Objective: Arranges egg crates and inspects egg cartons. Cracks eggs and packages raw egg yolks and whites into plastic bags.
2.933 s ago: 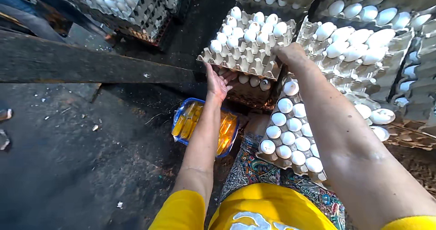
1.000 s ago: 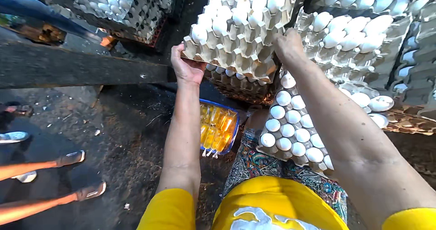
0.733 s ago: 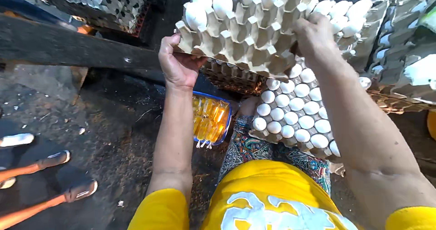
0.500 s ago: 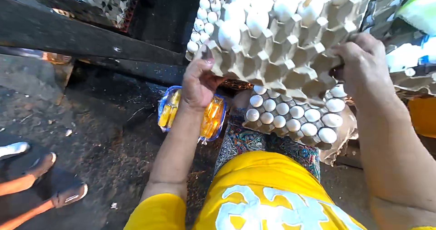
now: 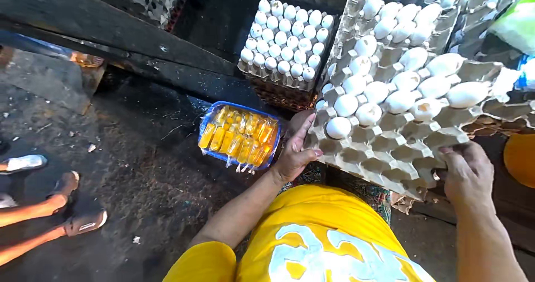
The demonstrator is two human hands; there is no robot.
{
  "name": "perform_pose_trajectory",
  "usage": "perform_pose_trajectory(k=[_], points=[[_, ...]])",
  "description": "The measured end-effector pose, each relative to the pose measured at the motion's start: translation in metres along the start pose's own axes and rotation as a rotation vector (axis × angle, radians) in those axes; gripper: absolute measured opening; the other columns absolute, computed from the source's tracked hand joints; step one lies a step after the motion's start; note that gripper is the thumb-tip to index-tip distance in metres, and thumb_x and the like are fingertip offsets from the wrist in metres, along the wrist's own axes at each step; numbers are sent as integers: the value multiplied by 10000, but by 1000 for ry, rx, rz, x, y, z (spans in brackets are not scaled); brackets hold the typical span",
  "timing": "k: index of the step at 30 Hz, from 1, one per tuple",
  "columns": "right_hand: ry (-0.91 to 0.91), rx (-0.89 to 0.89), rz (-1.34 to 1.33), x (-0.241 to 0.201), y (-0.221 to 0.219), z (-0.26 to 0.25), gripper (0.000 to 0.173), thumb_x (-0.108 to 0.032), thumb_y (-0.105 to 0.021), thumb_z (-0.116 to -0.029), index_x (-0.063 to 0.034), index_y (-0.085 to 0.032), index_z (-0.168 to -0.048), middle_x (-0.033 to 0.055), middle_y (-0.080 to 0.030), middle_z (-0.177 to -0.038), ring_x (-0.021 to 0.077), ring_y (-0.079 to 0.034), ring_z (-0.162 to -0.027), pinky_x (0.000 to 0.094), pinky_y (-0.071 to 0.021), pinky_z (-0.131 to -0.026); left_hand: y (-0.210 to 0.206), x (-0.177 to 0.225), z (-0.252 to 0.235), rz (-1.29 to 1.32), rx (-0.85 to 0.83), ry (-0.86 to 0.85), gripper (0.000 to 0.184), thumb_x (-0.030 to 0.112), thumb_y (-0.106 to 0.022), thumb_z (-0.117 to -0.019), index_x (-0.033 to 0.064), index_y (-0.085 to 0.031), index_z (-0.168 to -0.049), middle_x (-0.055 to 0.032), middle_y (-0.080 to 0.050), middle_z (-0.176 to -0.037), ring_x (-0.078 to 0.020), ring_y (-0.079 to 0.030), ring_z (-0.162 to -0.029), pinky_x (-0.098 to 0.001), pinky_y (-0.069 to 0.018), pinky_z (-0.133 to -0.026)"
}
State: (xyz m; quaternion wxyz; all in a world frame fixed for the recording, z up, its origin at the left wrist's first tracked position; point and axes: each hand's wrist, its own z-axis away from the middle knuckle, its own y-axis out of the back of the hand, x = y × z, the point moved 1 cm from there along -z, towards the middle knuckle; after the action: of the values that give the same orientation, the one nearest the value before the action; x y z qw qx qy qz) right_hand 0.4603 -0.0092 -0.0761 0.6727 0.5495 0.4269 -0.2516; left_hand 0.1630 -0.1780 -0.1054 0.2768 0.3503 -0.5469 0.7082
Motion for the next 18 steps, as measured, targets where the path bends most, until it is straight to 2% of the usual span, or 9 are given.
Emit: perform_pose_trajectory(k=[6,9,15,18], points=[[2,-10,-15,17,-10,-5,418,-223,-489,-981,55,-504,-1292,16,-610,-1039,-39,-594,-855,187,-523,-728,2,-10,4,-5,59,33,944,-49,-593,-824,153,-172,-1645,-123,-503,-1476,-159,-608,-1196,-353,-521,-1016],[23,-4,-6,13,-12,-3,457,-202,-484,-988,103,-478,-1329,76,-618,-1097,-19,-606,-914,201,-534,-792,3,-11,5,3,72,36,931,-52,-584,-829,138,-177,-1645,-133,-496,-1488,-165,-603,-1214,-362,-518,-1028],[28,16,52,3,-18,6,461,-195,-471,-990,123,-475,-1324,120,-624,-1119,-11,-612,-946,194,-527,-830,13,-13,9,12,69,22,917,-35,-586,-831,151,-199,-1641,-107,-492,-1495,-154,-601,-1215,-351,-525,-1017],[16,12,71,10,-21,4,476,-204,-481,-985,123,-490,-1331,176,-639,-1147,46,-633,-985,245,-539,-864,17,-13,8,-15,70,23,914,-25,-599,-840,154,-196,-1640,-103,-492,-1495,-161,-600,-1221,-364,-524,-1022]])
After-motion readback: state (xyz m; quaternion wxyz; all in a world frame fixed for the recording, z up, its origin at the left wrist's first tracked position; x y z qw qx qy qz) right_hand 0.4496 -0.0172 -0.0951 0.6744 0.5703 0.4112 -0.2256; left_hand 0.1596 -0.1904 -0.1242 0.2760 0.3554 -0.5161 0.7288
